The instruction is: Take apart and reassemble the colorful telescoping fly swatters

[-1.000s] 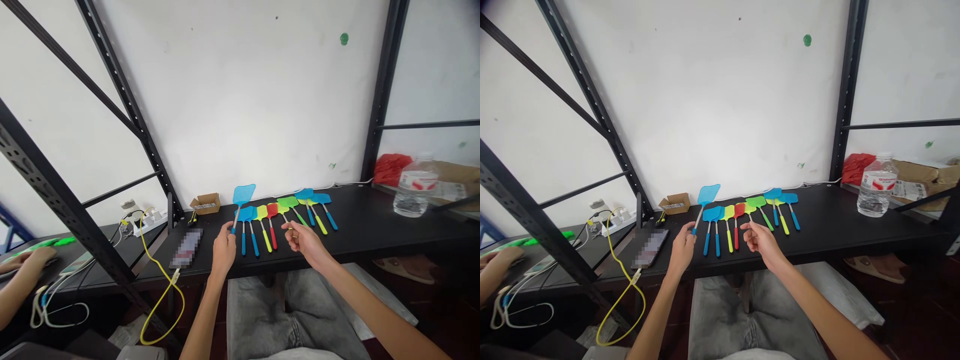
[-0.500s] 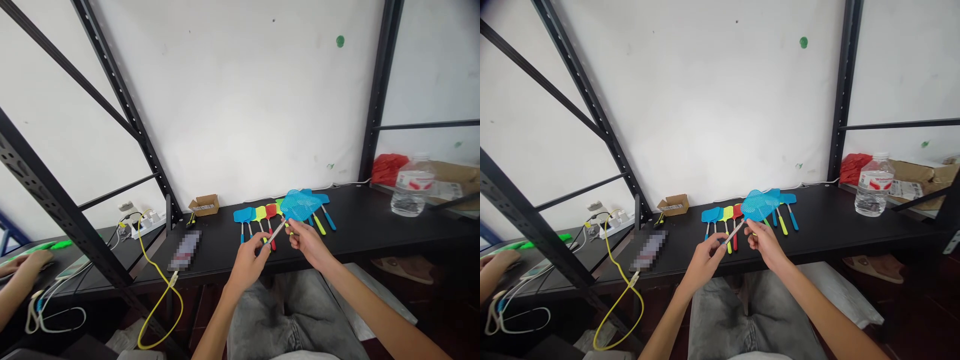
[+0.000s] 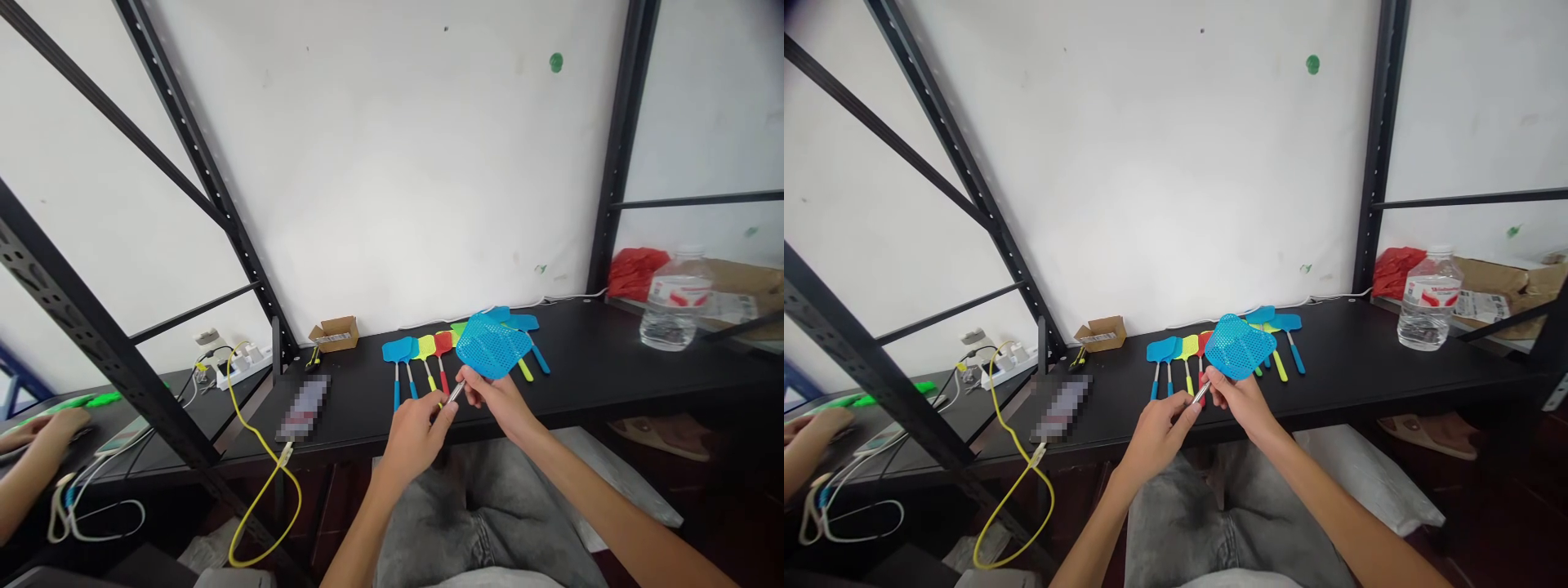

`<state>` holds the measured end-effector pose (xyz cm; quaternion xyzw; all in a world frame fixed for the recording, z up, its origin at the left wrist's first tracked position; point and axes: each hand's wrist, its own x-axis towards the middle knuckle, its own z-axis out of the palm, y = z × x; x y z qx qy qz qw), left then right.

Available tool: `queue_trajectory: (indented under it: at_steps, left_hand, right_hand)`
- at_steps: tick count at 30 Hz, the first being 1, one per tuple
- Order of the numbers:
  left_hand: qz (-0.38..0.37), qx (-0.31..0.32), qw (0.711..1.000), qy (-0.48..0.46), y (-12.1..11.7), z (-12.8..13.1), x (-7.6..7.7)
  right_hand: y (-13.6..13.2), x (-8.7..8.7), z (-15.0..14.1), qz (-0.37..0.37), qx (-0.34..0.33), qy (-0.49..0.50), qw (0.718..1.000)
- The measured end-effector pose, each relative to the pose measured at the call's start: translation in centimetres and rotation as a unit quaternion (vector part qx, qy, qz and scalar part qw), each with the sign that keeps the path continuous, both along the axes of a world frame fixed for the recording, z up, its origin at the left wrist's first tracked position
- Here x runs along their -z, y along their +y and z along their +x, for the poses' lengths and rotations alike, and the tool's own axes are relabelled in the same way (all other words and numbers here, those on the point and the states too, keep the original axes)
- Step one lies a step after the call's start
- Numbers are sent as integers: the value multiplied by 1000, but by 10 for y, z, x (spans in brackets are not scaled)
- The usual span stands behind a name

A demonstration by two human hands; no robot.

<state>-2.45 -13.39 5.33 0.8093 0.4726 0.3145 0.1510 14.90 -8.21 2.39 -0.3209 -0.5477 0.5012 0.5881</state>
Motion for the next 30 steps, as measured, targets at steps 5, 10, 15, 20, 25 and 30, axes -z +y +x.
queue_trajectory:
  at_steps: [5, 10, 15, 20, 25, 30]
  left_hand:
    - [-35, 27, 999, -11, -2, 0, -3]
    - [-43, 34, 998, -8, -2, -2, -6]
    - [15, 10, 998, 60, -7, -7, -15]
    - [26, 22, 994, 102, -9, -19, -22]
    - [-7, 45, 993, 108, -7, -33, -29]
    - [-39, 46, 993, 105, -7, -37, -30]
  right_hand:
    - [1, -2, 2, 0, -1, 7, 1000]
    - [2, -7, 6, 12, -2, 10, 1000]
    - [11, -11, 19, 12, 34, 54, 998]
    - [25, -20, 53, -6, 95, 126, 988]
    - [35, -27, 90, -19, 128, 169, 977]
    - [36, -27, 102, -40, 131, 182, 974]
